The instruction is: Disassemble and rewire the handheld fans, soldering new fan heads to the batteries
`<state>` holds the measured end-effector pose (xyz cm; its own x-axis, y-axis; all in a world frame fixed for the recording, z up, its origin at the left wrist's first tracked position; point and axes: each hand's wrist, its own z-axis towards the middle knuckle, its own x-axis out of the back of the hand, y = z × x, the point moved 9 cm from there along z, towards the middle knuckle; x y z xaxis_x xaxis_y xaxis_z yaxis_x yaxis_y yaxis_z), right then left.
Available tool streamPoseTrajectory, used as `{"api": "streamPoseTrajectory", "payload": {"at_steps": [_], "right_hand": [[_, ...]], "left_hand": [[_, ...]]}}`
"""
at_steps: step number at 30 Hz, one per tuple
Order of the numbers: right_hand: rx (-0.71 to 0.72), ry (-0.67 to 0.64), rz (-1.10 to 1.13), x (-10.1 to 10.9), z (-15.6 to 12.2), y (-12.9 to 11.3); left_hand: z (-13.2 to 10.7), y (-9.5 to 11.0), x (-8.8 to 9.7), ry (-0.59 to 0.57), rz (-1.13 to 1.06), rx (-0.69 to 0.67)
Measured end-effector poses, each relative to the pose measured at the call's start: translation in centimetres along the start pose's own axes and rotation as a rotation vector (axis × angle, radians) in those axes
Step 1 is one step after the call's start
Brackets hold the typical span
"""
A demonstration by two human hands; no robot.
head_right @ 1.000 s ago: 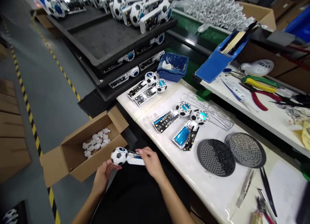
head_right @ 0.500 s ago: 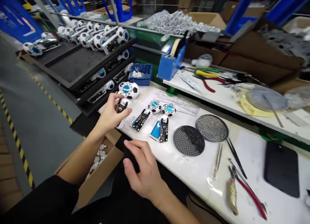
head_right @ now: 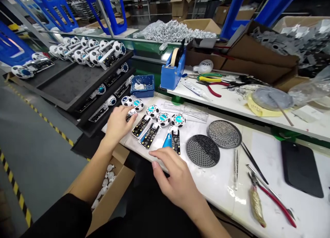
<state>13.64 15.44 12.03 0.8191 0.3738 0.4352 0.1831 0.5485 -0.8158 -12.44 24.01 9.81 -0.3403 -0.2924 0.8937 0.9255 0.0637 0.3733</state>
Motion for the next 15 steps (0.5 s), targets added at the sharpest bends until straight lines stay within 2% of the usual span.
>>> {"api": "streamPoseTrajectory", "payload": {"at_steps": [2, 4, 8, 12, 15], "right_hand": [[0.052, -0.055, -0.103, -0.3, 2.4, -0.9], [0.085, -0.135, -0.308, -1.5, 5.4, -1.4], [0.039, -0.323, -0.772, -5.7, 11.9, 0.4], [0.011, -0.433, -0.874, -10.0, 16.6, 2.9], [-0.008, -0.531, -0.909, -12.6, 18.0, 4.5]], "left_hand": [[0.3, -1.7, 0.8, 0.034, 0.040, 0.024], [0.7, -3.0, 0.7, 0.032, 0.035, 0.025], [1.5, -4.7, 0.3, 0.084, -0.094, 0.005], [0.5, -6.5, 2.2, 0.234, -0.299, 0.048], [-1.9, -8.1, 4.2, 0.326, -0.705, 0.104]]}}
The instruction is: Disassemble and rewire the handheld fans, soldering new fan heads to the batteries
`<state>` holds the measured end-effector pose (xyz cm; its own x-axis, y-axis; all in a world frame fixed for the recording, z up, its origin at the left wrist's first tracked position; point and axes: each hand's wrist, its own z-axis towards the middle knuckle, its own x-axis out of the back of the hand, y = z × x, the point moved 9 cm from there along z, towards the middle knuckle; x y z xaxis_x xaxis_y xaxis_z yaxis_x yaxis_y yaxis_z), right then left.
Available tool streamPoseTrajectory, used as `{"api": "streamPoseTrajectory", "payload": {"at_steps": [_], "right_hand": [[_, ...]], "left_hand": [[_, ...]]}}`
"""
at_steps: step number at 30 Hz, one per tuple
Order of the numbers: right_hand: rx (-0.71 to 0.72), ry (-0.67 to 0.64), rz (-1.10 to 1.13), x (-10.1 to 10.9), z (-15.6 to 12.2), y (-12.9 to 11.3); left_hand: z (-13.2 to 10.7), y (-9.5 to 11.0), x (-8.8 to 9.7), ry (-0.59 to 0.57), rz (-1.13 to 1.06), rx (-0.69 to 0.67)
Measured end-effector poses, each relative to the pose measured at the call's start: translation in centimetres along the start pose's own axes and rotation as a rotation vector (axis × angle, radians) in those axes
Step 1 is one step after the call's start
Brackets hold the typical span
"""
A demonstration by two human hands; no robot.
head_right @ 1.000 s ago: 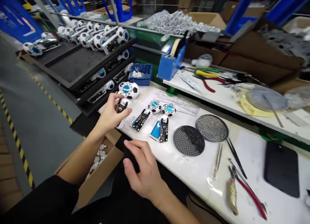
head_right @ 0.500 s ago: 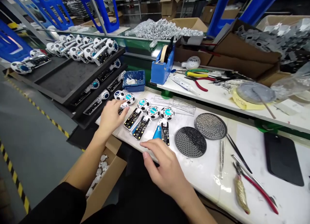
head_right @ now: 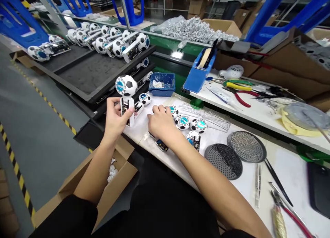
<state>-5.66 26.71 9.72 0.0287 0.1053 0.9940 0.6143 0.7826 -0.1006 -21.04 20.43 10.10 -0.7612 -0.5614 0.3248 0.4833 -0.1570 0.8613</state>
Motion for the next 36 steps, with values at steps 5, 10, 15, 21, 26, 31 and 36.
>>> {"api": "streamPoseTrajectory", "payload": {"at_steps": [5, 10, 15, 21, 26, 31, 36], "right_hand": [[0.028, -0.109, 0.015, -2.1, 1.4, -1.5], [0.370, -0.229, 0.226, -1.0, -1.2, -6.6], [0.373, -0.032, 0.603, 3.3, -6.7, -6.8], [0.029, 0.278, 0.950, 0.2, -18.9, -4.5], [-0.189, 0.228, 1.098, -4.7, -27.0, -3.6], [-0.325, 0.084, 1.253, -7.0, -31.0, -2.1], [-0.343, 0.095, 1.198, -6.1, -31.9, -1.2]], "left_hand": [[-4.6, -0.6, 4.0, 0.114, -0.469, 0.276], [-8.5, -0.5, 6.2, 0.335, -0.625, 0.400], [-12.6, 1.1, 5.3, 0.386, -0.632, 0.475], [-20.7, 5.6, -1.7, -0.086, -0.572, 0.495], [-27.7, 6.5, -6.2, -0.387, -0.631, 0.651], [-31.3, 6.7, -8.0, -0.595, -0.587, 0.717], [-32.6, 7.0, -9.1, -0.630, -0.572, 0.740]]}}
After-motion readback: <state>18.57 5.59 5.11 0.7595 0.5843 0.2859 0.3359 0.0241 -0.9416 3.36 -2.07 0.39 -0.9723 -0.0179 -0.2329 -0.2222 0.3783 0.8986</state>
